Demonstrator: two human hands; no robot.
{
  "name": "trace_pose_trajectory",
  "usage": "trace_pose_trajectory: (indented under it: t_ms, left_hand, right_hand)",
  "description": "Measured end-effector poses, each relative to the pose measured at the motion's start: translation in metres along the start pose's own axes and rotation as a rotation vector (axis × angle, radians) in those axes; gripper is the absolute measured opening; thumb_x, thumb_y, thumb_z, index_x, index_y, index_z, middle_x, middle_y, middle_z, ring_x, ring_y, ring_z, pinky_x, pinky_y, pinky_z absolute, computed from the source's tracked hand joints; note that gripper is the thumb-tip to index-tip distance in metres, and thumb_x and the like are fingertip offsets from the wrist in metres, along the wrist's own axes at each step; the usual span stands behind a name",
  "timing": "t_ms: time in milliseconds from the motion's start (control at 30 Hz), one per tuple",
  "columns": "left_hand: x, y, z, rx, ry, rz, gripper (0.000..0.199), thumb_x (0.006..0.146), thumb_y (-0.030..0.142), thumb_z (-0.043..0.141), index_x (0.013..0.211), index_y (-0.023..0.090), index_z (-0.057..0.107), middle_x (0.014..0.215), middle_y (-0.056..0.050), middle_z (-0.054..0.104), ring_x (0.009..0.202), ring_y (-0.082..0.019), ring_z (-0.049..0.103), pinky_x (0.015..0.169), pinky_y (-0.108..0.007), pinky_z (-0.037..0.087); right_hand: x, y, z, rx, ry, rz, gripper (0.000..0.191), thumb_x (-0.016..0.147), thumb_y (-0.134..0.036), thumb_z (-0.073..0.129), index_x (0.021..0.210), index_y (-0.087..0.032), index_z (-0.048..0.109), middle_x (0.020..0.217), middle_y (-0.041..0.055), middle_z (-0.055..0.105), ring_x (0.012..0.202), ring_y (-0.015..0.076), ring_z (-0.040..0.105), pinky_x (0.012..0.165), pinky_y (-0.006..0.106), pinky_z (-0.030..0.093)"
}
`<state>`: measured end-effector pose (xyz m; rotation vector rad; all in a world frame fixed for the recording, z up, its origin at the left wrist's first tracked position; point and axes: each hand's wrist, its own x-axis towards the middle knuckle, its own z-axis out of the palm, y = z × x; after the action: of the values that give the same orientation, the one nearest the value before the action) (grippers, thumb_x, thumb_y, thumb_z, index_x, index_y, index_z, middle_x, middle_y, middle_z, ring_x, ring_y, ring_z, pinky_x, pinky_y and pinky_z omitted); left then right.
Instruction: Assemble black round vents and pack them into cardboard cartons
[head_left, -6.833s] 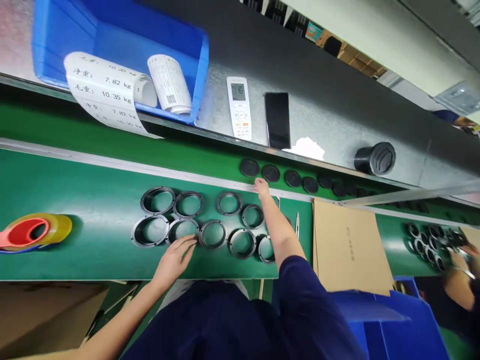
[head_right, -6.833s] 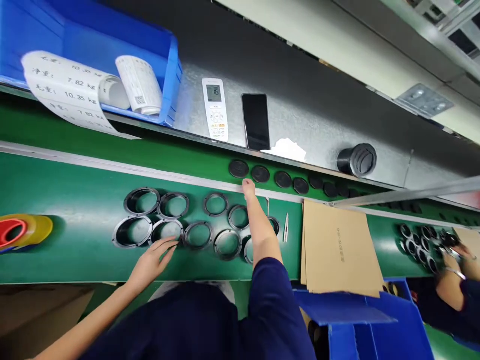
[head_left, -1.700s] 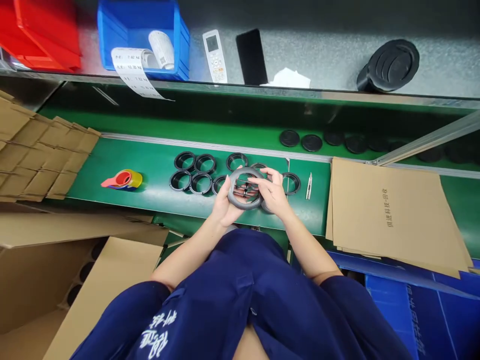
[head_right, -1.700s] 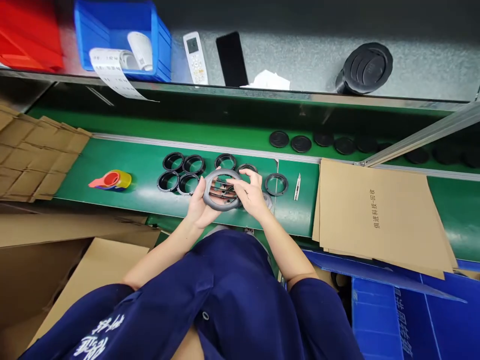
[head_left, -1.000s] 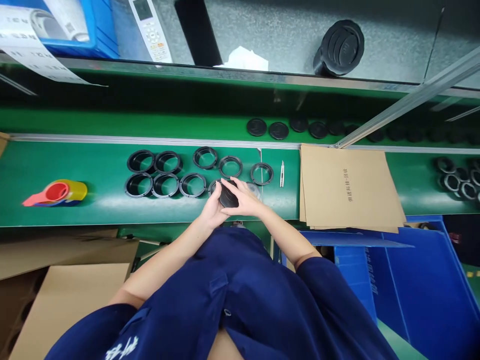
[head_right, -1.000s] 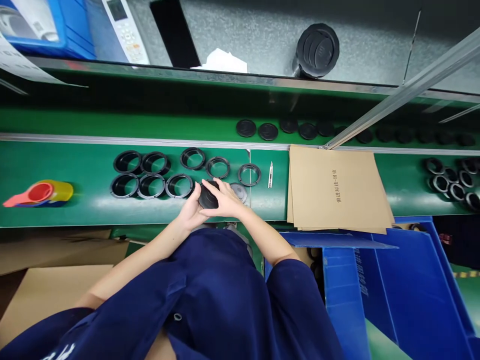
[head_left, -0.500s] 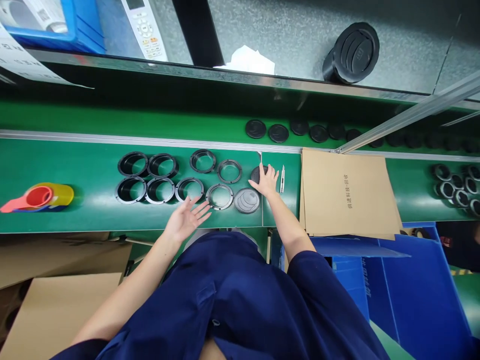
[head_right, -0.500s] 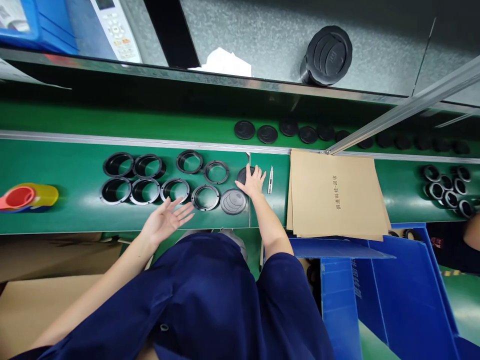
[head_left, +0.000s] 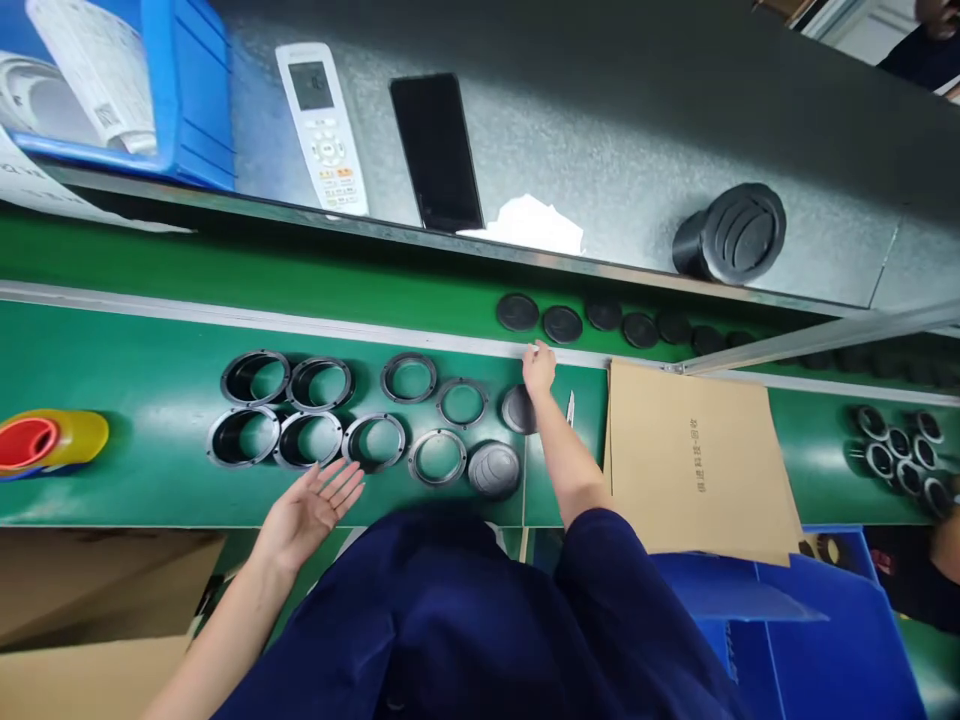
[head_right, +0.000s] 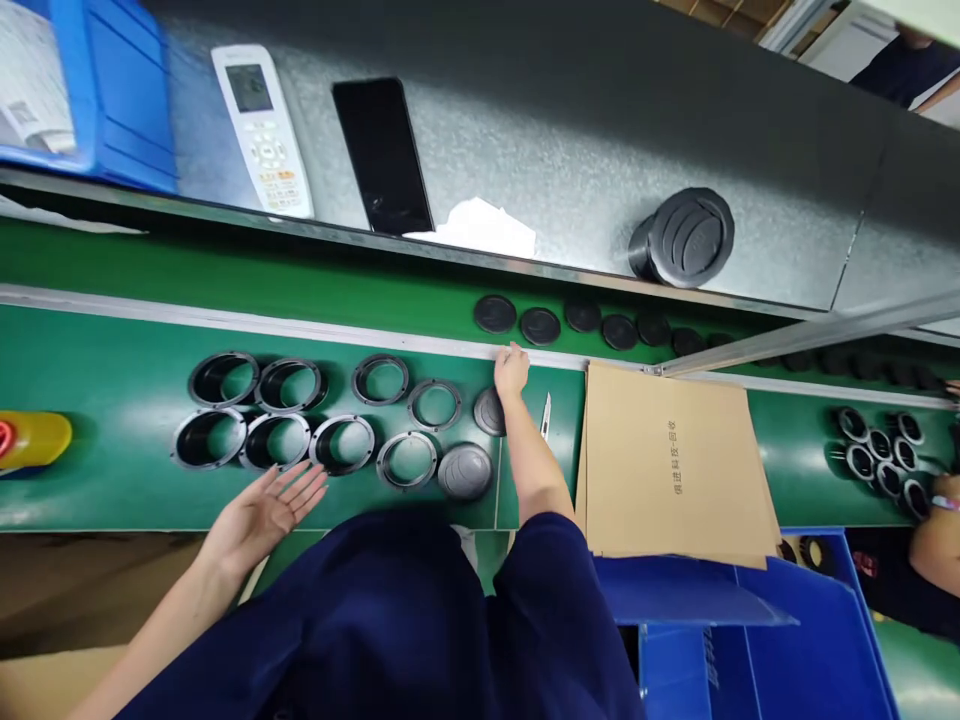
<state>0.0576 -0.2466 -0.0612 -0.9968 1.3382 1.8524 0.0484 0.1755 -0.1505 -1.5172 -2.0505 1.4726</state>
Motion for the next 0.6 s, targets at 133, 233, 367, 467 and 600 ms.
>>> trace_pose_trajectory:
  t_ms: [133,233,367,467,600]
  left_hand:
    - [0.007,0.013,0.015,-0.021,0.003,-0.004,0.029,0.100,0.023,0.051,0.118,0.010,0.069,0.128,-0.019,0.070,0.120,-0.028,0.069,0.108,-0.045,0.056]
    - [0.016,0.017,0.034,-0.007,-0.005,-0.008,0.024,0.097,0.018,0.053,0.112,0.011,0.071,0.125,-0.018,0.071,0.114,-0.025,0.071,0.106,-0.041,0.057]
    - [0.019,0.016,0.073,0.041,-0.121,0.008,0.024,0.092,0.015,0.062,0.114,0.013,0.071,0.133,-0.017,0.067,0.124,-0.027,0.065,0.115,-0.044,0.049]
    - [0.004,0.017,0.106,-0.031,-0.380,0.150,0.053,0.082,0.018,0.076,0.133,0.023,0.065,0.150,-0.013,0.056,0.144,-0.031,0.048,0.122,-0.051,0.038]
    - [-0.044,0.023,0.130,-0.104,-0.664,0.350,0.103,0.060,0.025,0.091,0.153,0.034,0.047,0.163,-0.009,0.042,0.153,-0.041,0.030,0.124,-0.060,0.030]
  right_hand:
    - [0.063,-0.067,0.025,0.181,-0.065,0.214,0.026,0.105,-0.035,0.055,0.096,-0.013,0.063,0.075,-0.0018,0.061,0.055,0.0070,0.054,0.049,0.019,0.045]
    - [0.066,-0.089,0.043,0.305,-0.154,0.258,0.031,0.103,-0.037,0.059,0.083,-0.014,0.057,0.062,-0.0099,0.047,0.045,0.0021,0.036,0.042,0.014,0.033]
    - [-0.002,-0.085,0.055,0.443,-0.322,0.243,0.044,0.097,-0.040,0.067,0.068,-0.022,0.040,0.050,-0.0132,0.032,0.042,0.0036,0.025,0.038,0.015,0.024]
    - [-0.090,-0.073,0.041,0.616,-0.583,0.153,0.053,0.084,-0.048,0.079,0.066,-0.024,0.036,0.047,-0.0131,0.033,0.040,0.0040,0.024,0.038,0.017,0.021]
    - [-0.195,-0.068,-0.008,0.710,-0.932,-0.020,0.052,0.076,-0.054,0.084,0.065,-0.023,0.044,0.043,-0.0121,0.037,0.037,0.0044,0.025,0.038,0.019,0.019]
